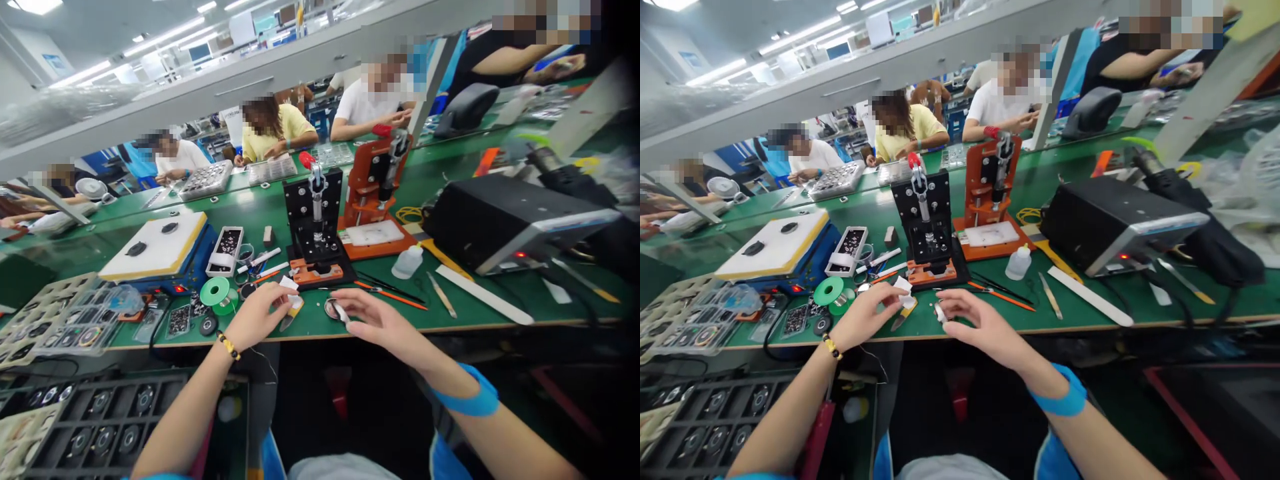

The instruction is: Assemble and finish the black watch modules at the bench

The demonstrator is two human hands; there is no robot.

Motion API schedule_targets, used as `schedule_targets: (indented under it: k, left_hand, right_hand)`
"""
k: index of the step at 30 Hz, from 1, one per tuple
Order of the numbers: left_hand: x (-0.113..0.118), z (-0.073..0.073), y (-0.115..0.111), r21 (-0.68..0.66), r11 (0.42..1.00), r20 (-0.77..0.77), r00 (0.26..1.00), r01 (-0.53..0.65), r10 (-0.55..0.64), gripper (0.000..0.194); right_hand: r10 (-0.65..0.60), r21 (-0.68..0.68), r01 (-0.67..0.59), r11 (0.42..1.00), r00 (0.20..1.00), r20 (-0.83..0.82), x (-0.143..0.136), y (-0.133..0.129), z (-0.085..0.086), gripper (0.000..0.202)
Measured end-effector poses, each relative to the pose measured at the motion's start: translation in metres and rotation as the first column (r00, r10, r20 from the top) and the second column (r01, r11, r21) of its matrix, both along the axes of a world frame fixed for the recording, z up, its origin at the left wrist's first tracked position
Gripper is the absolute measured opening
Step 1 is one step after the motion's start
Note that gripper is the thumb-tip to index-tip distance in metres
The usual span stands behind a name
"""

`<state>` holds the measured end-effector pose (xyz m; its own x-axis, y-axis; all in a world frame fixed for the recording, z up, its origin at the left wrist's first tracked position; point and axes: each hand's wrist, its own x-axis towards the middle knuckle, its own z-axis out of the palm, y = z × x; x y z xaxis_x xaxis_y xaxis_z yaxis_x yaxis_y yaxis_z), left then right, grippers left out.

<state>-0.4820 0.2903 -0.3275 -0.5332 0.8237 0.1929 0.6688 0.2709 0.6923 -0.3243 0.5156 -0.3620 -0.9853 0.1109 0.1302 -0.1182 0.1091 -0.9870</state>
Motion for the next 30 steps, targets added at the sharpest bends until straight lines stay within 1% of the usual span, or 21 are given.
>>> schedule_targets:
  k: [1,2,3,4,5,6,7,8,10,11,13,14,16,18,20,23,26,28,30]
  left_hand:
    - [-0.004,0.0,0.0,-0.086,0.996,-0.103,0.995,0.0,-0.009,0.02]
    - [-0.007,-0.001,0.001,-0.149,0.989,-0.169,0.985,0.004,-0.03,0.018]
    - [-0.008,-0.003,0.003,-0.187,0.982,-0.204,0.978,0.006,-0.045,0.017]
    - [-0.009,-0.005,0.005,-0.209,0.978,-0.217,0.975,0.008,-0.054,0.017]
    - [-0.009,-0.007,0.008,-0.227,0.974,-0.214,0.975,0.014,-0.064,0.018]
    - [-0.009,-0.008,0.01,-0.245,0.969,-0.202,0.977,0.02,-0.072,0.018]
    - [-0.009,-0.009,0.013,-0.264,0.964,-0.186,0.98,0.027,-0.078,0.019]
    - [-0.009,-0.008,0.015,-0.281,0.959,-0.169,0.982,0.032,-0.083,0.018]
    - [-0.01,-0.006,0.018,-0.289,0.957,-0.145,0.987,0.028,-0.073,0.013]
    - [-0.011,-0.005,0.018,-0.274,0.962,-0.134,0.99,0.007,-0.046,0.009]
    - [-0.017,-0.002,0.016,-0.221,0.972,-0.124,0.991,-0.075,0.048,0.007]
    - [-0.021,-0.001,0.014,-0.189,0.973,-0.141,0.984,-0.136,0.11,0.008]
    - [-0.03,0.002,0.007,-0.134,0.958,-0.221,0.95,-0.254,0.221,0.013]
    - [-0.04,0.006,0.0,-0.114,0.943,-0.32,0.91,-0.314,0.264,0.017]
    - [-0.045,0.011,-0.004,-0.135,0.931,-0.385,0.884,-0.339,0.267,0.019]
    - [-0.047,0.014,0.002,-0.233,0.918,-0.411,0.888,-0.32,0.205,0.024]
    - [-0.048,0.009,0.018,-0.349,0.902,-0.347,0.929,-0.253,0.126,0.026]
    - [-0.051,0.002,0.026,-0.372,0.9,-0.301,0.947,-0.228,0.115,0.024]
    - [-0.056,-0.004,0.029,-0.363,0.904,-0.278,0.953,-0.224,0.125,0.025]
  right_hand:
    - [-0.087,0.175,0.091,0.98,0.996,-0.032,0.003,0.007,0.0,0.05]
    - [-0.161,0.349,0.181,0.919,0.983,-0.088,0.007,0.014,0.0,0.044]
    - [-0.207,0.501,0.258,0.826,0.966,-0.155,0.011,0.02,-0.001,0.038]
    - [-0.221,0.621,0.31,0.72,0.95,-0.219,0.014,0.025,-0.002,0.035]
    - [-0.21,0.704,0.338,0.624,0.941,-0.266,0.018,0.029,-0.004,0.033]
    - [-0.189,0.759,0.348,0.551,0.937,-0.293,0.022,0.032,-0.006,0.032]
    - [-0.171,0.791,0.348,0.502,0.937,-0.304,0.025,0.034,-0.007,0.031]
    - [-0.161,0.81,0.346,0.474,0.938,-0.307,0.028,0.036,-0.008,0.03]
    - [-0.16,0.821,0.348,0.452,0.937,-0.309,0.033,0.039,-0.01,0.029]
    - [-0.163,0.822,0.352,0.448,0.936,-0.312,0.034,0.04,-0.011,0.029]
    - [-0.155,0.823,0.352,0.446,0.936,-0.316,0.036,0.043,-0.014,0.028]
    - [-0.149,0.823,0.35,0.447,0.937,-0.317,0.036,0.045,-0.016,0.027]
    - [-0.148,0.824,0.336,0.456,0.942,-0.302,0.037,0.049,-0.021,0.028]
    - [-0.172,0.813,0.331,0.478,0.944,-0.283,0.037,0.053,-0.027,0.034]
    - [-0.198,0.794,0.341,0.503,0.94,-0.278,0.037,0.055,-0.033,0.04]
    - [-0.202,0.774,0.352,0.526,0.936,-0.288,0.036,0.056,-0.038,0.04]
    - [-0.202,0.769,0.365,0.525,0.931,-0.304,0.034,0.055,-0.037,0.037]
    - [-0.2,0.768,0.372,0.521,0.928,-0.314,0.034,0.054,-0.034,0.035]
    - [-0.188,0.769,0.366,0.525,0.93,-0.315,0.034,0.053,-0.03,0.035]
